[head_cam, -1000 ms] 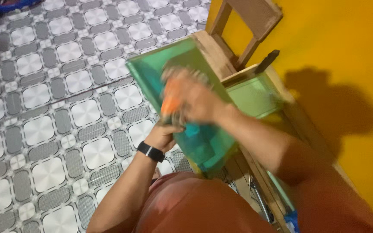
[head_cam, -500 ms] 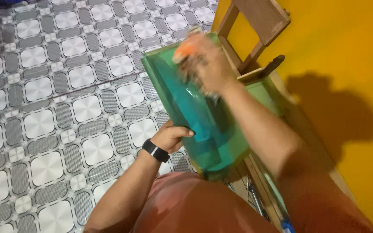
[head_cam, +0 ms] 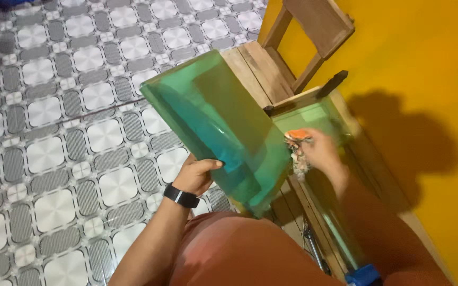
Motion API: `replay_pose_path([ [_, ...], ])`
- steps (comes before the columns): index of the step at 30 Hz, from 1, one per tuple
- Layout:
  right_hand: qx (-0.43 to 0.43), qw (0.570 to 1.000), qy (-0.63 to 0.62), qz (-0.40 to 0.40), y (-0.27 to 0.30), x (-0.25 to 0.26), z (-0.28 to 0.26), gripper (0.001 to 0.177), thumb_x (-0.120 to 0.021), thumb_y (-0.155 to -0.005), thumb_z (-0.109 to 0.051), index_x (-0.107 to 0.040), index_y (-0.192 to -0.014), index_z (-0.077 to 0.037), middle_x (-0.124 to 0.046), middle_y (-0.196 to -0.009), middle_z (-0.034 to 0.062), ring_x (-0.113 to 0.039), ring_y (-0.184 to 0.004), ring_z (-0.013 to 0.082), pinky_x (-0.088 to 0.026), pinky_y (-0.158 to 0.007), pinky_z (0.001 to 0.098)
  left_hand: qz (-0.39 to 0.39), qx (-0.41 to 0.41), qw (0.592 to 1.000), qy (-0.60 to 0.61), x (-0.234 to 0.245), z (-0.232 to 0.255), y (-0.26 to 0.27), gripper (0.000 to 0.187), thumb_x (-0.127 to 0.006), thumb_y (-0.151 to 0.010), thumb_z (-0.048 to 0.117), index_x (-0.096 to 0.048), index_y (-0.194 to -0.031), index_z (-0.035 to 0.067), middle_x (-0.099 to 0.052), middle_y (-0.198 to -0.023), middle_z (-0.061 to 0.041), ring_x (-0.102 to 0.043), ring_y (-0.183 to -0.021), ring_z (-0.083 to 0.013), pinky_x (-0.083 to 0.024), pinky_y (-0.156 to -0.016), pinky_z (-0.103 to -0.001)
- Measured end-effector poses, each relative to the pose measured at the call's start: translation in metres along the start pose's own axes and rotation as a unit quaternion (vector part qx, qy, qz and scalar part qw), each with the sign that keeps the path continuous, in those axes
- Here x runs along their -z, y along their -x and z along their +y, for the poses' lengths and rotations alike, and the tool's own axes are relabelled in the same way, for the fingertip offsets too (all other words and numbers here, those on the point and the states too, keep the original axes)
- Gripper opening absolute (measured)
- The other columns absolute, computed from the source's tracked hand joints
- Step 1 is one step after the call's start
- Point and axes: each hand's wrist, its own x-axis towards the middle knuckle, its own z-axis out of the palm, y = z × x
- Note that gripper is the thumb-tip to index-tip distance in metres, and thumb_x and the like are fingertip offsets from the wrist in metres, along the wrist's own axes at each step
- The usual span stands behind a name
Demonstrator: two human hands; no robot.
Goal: The person wipes the surfaces of several plastic-wrapped items using a patterned cloth. They handle a blue plastic bag, a black plastic bag, and two green-wrapped packages, wiping each one and placing them on a wooden shelf. The person also wipes an orange plastic chair before placing it under the shelf.
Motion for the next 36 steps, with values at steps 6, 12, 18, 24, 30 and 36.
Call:
replay_pose_path([
  [6, 0.224, 0.95, -0.207, 0.065, 0.03, -0.033, -0.101, 0.046, -0.055, -0.095, -0.003, -0.057, -0.141, -0.009, -0.064, -0.145, 0.0238, -0.068, -0.13, 0.0372, -0.057, -0.108, 0.0514, -0.017, -0.048, 0.997, -0.049, -0.026, -0.021, -0.036, 0.049, -0.059, -0.083, -0.009, -0.057, -0.132, -0.005, -0.068, -0.113, -0.016, -0.069, -0.096, -0.0251, -0.057, -0.083, -0.038],
  [12, 0.193, 0.977, 0.088, 0.003, 0.089, -0.022, -0.163, 0.114, -0.086, -0.061, -0.027, -0.02, -0.152, -0.006, -0.017, -0.153, 0.036, -0.027, -0.138, 0.0636, -0.031, -0.106, 0.0637, 0.142, 0.065, 0.987, -0.036, -0.038, -0.038, -0.071, 0.029, -0.061, -0.09, -0.001, -0.063, -0.113, -0.017, -0.073, -0.094, -0.017, -0.072, -0.073, -0.0217, -0.061, -0.062, -0.033],
  [18, 0.106, 0.992, 0.003, 0.07, 0.083, -0.046, -0.131, 0.089, -0.073, -0.07, -0.005, -0.034, -0.15, -0.005, -0.047, -0.14, 0.0251, -0.053, -0.125, 0.0463, -0.047, -0.103, 0.0508, 0.14, -0.007, 0.943, -0.303, -0.069, -0.051, -0.095, 0.039, -0.066, -0.087, 0.016, -0.064, -0.115, -0.012, -0.074, -0.087, -0.02, -0.072, -0.074, -0.0251, -0.057, -0.063, -0.036],
  [24, 0.181, 0.959, -0.208, 0.065, 0.053, -0.045, -0.068, 0.04, -0.063, -0.08, 0.008, -0.063, -0.119, -0.002, -0.064, -0.115, 0.0143, -0.066, -0.107, 0.0279, -0.054, -0.092, 0.0382, 0.098, -0.127, 0.834, -0.528, -0.118, -0.006, -0.094, 0.104, -0.078, -0.084, 0.044, -0.022, -0.154, -0.011, -0.058, -0.124, -0.033, -0.061, -0.116, -0.0397, -0.051, -0.095, -0.039],
  [30, -0.033, 0.883, -0.468, -0.013, 0.048, -0.009, -0.043, 0.041, -0.067, -0.076, 0.007, -0.068, -0.117, -0.002, -0.073, -0.098, 0.0098, -0.07, -0.086, 0.0231, -0.058, -0.077, 0.0366, 0.126, -0.13, 0.823, -0.539, -0.041, 0.027, -0.09, 0.083, -0.072, -0.091, 0.06, -0.056, -0.148, 0.003, -0.066, -0.145, -0.022, -0.062, -0.136, -0.0306, -0.047, -0.114, -0.04],
  [36, -0.155, 0.826, -0.538, -0.065, 0.077, -0.017, -0.033, 0.054, -0.067, -0.074, 0.005, -0.063, -0.128, 0.0, -0.075, -0.106, 0.0125, -0.073, -0.091, 0.0251, -0.06, -0.08, 0.0382, 0.103, 0.228, 0.96, -0.123, 0.085, -0.014, -0.055, 0.095, -0.079, -0.072, 0.038, -0.038, -0.154, 0.015, -0.054, -0.149, -0.014, -0.054, -0.13, -0.0319, -0.042, -0.105, -0.058],
])
